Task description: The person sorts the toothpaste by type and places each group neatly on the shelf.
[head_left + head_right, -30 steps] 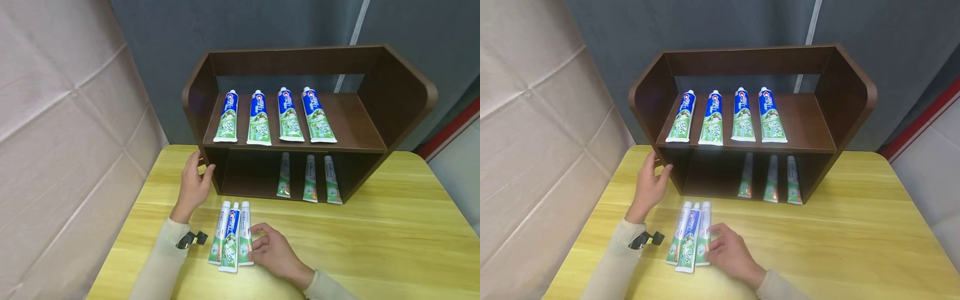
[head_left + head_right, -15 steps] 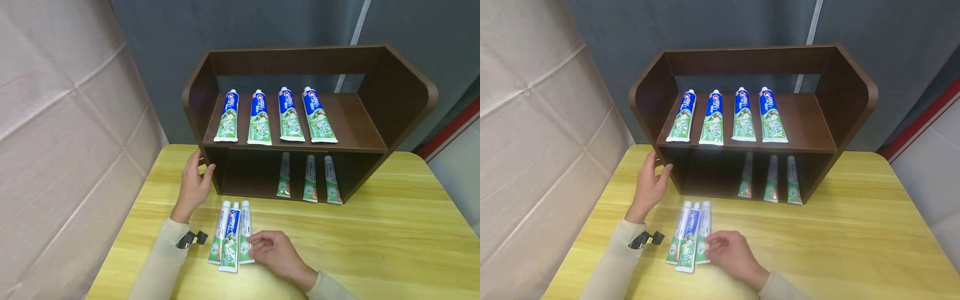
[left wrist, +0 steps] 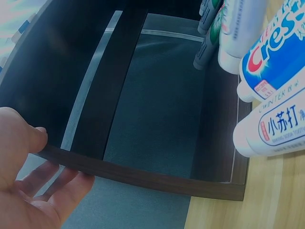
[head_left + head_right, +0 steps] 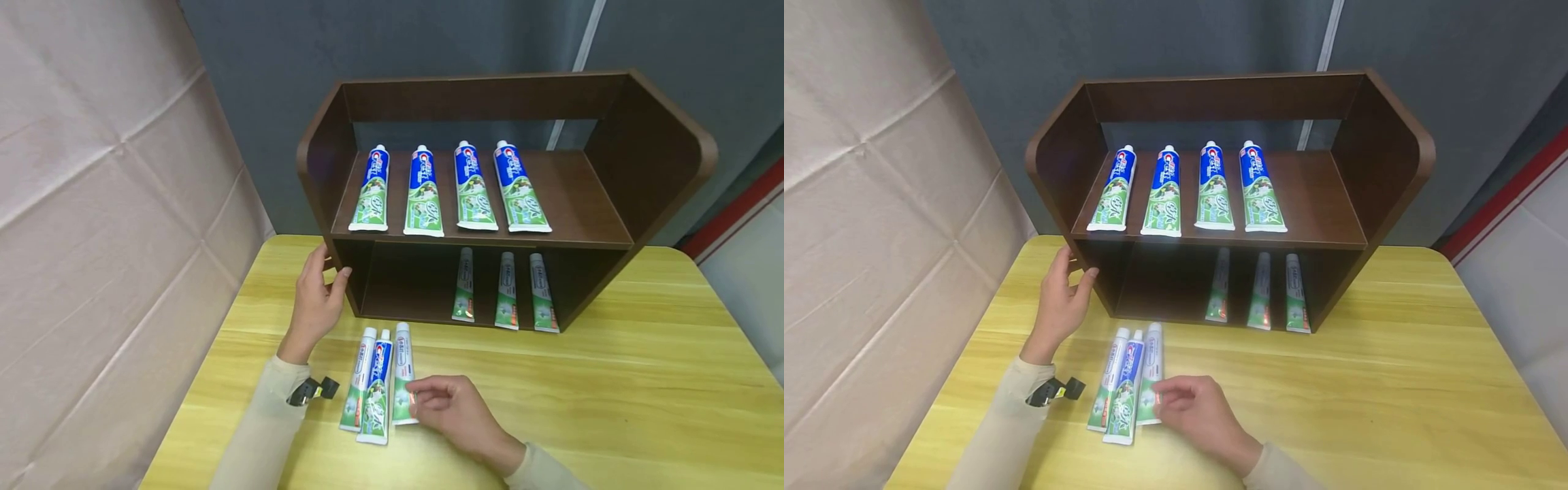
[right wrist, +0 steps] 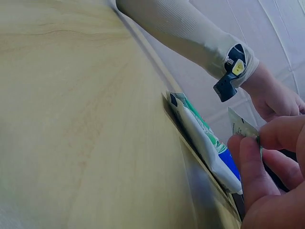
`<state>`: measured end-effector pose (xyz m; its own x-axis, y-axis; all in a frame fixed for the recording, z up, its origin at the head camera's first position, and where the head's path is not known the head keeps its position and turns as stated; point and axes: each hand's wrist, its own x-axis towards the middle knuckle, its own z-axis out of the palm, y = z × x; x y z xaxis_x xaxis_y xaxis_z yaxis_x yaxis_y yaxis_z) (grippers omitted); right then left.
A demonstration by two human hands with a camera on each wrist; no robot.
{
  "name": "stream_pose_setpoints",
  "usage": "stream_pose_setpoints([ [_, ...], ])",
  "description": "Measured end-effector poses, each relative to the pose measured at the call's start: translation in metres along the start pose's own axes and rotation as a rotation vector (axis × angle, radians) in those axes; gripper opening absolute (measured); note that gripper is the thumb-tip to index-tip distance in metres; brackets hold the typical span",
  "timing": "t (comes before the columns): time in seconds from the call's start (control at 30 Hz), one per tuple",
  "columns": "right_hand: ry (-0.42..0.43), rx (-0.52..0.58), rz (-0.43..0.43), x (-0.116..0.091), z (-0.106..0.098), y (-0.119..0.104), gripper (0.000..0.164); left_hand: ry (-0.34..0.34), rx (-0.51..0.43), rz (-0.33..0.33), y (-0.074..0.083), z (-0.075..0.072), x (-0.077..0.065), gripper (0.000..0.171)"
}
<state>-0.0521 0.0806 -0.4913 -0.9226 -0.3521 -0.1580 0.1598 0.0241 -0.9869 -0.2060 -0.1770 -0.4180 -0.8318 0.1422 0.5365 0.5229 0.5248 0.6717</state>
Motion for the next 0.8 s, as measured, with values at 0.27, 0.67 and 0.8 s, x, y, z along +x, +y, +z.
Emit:
stream_pose_setpoints([
  [0.27,0.006,-0.014,-0.032,-0.003,-0.005,-0.005,0.04,0.001,0.006,-0.004,0.001,-0.001,0.0,0.053],
  [0.67,0.058,-0.036,-0.03,0.012,-0.021,-0.011,0.041,0.002,0.004,0.002,0.002,-0.001,0.0,0.054],
  [0.8,0.095,-0.045,-0.019,0.019,-0.024,-0.015,0.042,0.0,0.009,-0.001,0.002,0.0,0.0,0.054],
])
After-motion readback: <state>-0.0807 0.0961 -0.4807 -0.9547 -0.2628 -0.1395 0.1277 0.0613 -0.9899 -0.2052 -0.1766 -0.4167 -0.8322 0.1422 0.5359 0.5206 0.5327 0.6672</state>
